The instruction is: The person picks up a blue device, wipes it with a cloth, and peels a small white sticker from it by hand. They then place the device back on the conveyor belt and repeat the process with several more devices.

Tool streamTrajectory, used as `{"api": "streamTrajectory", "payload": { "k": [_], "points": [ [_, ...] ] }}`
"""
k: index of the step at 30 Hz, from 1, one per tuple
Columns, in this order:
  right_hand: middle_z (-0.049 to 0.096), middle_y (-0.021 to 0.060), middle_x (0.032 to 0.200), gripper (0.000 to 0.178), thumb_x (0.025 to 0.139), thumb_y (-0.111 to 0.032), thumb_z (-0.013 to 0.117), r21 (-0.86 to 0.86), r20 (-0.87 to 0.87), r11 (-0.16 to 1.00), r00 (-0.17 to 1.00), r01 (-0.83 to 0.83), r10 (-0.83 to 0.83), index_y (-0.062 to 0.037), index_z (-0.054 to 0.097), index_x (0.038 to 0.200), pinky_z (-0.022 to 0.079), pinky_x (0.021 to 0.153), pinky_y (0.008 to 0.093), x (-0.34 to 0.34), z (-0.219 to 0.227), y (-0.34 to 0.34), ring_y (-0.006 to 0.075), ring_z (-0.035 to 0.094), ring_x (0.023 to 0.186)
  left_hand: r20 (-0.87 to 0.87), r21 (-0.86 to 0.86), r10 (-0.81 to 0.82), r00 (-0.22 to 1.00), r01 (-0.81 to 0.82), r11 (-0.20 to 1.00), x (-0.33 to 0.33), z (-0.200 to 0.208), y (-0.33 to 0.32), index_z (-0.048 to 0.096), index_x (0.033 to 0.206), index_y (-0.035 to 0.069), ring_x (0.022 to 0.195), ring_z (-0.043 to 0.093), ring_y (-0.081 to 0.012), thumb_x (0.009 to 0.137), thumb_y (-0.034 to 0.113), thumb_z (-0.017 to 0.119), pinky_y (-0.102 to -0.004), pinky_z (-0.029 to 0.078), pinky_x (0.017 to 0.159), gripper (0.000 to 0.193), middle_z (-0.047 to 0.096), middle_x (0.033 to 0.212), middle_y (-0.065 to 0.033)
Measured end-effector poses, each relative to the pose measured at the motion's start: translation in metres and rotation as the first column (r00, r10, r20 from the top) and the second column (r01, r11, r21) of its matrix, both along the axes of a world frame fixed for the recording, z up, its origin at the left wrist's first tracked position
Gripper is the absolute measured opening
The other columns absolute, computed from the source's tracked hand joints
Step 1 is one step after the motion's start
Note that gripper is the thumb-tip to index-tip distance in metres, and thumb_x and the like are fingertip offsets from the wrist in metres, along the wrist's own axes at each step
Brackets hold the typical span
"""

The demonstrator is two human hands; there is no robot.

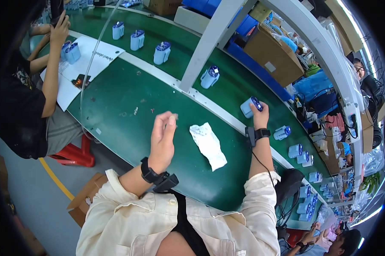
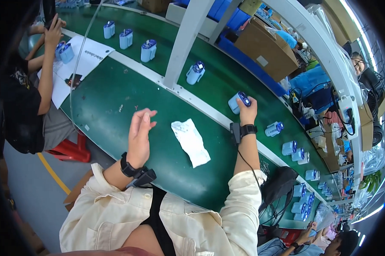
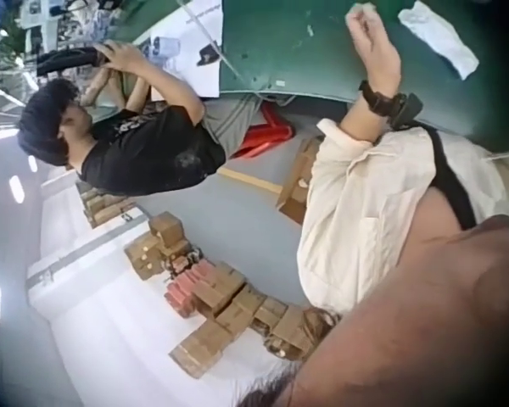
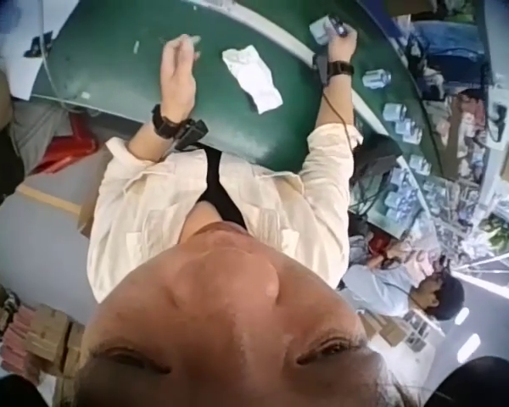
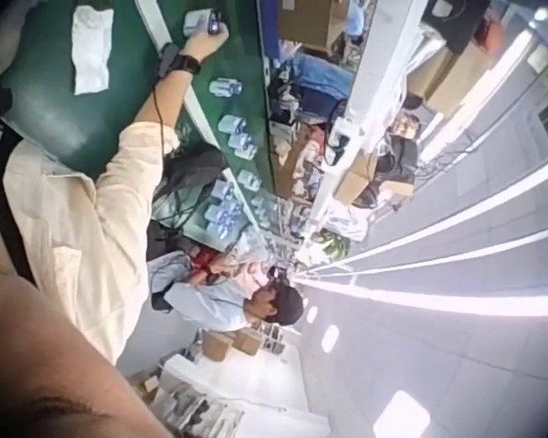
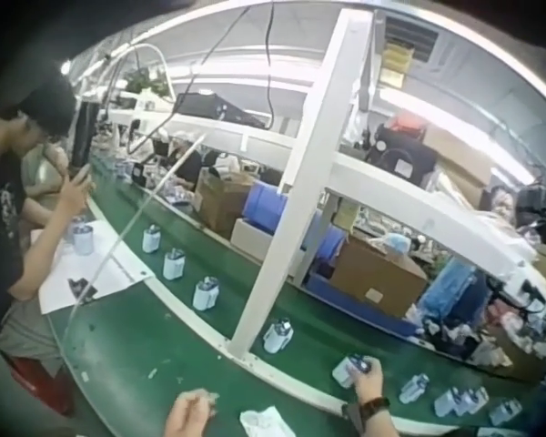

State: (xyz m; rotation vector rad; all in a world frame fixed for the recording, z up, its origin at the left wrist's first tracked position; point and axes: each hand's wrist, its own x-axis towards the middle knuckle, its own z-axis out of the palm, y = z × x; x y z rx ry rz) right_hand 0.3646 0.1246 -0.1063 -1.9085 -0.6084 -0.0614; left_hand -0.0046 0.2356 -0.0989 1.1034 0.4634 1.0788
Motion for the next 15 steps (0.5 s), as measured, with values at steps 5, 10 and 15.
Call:
{"api": "streamTrajectory", "payload": {
  "k": [5, 10, 15],
  "points": [
    [0.042, 0.0214, 0.139, 0.079, 0.069, -0.031, 0.082, -0.166, 0.831, 0.971, 0.555, 0.174, 0.043, -0.0020, 0.046, 0.132, 0.028, 0.111, 0.0445, -0.064, 0.048, 0.064, 0.0392, 0.032, 0.134, -0.023, 0.132, -0.051, 0.998, 0.053, 0.990, -0.006, -0.006, 0.000, 0.057, 0.101, 0.000, 0.096, 0.053, -0.0134, 0.104, 0.025, 0.040, -0.0271, 0.042, 0.084, 0.030, 0.057, 0.099, -0.0066],
    [0.044, 0.0247, 0.139, 0.097, 0.066, -0.032, 0.084, -0.244, 0.364, 0.904, 0.831, -0.350, 0.420, 0.0022, 0.035, 0.142, 0.033, 0.110, 0.0422, -0.057, 0.031, 0.147, 0.0390, 0.040, 0.131, -0.116, 0.201, -0.076, 0.990, 0.098, 0.975, -0.009, -0.009, 0.003, 0.056, 0.101, 0.001, 0.099, 0.055, -0.0153, 0.105, 0.026, 0.037, -0.0310, 0.041, 0.084, 0.032, 0.061, 0.094, -0.0070],
    [0.051, 0.0210, 0.132, 0.099, 0.065, -0.024, 0.085, -0.287, -0.036, 0.829, 0.870, -0.480, 0.491, 0.0039, 0.032, 0.144, 0.041, 0.103, 0.0363, -0.060, 0.041, 0.140, 0.0311, 0.052, 0.121, -0.065, -0.018, -0.076, 0.995, 0.075, 0.997, -0.006, -0.005, -0.008, 0.045, 0.126, 0.001, 0.115, 0.052, -0.0243, 0.100, 0.025, 0.051, -0.0377, 0.040, 0.094, 0.036, 0.059, 0.111, -0.0127]
  ]
}}
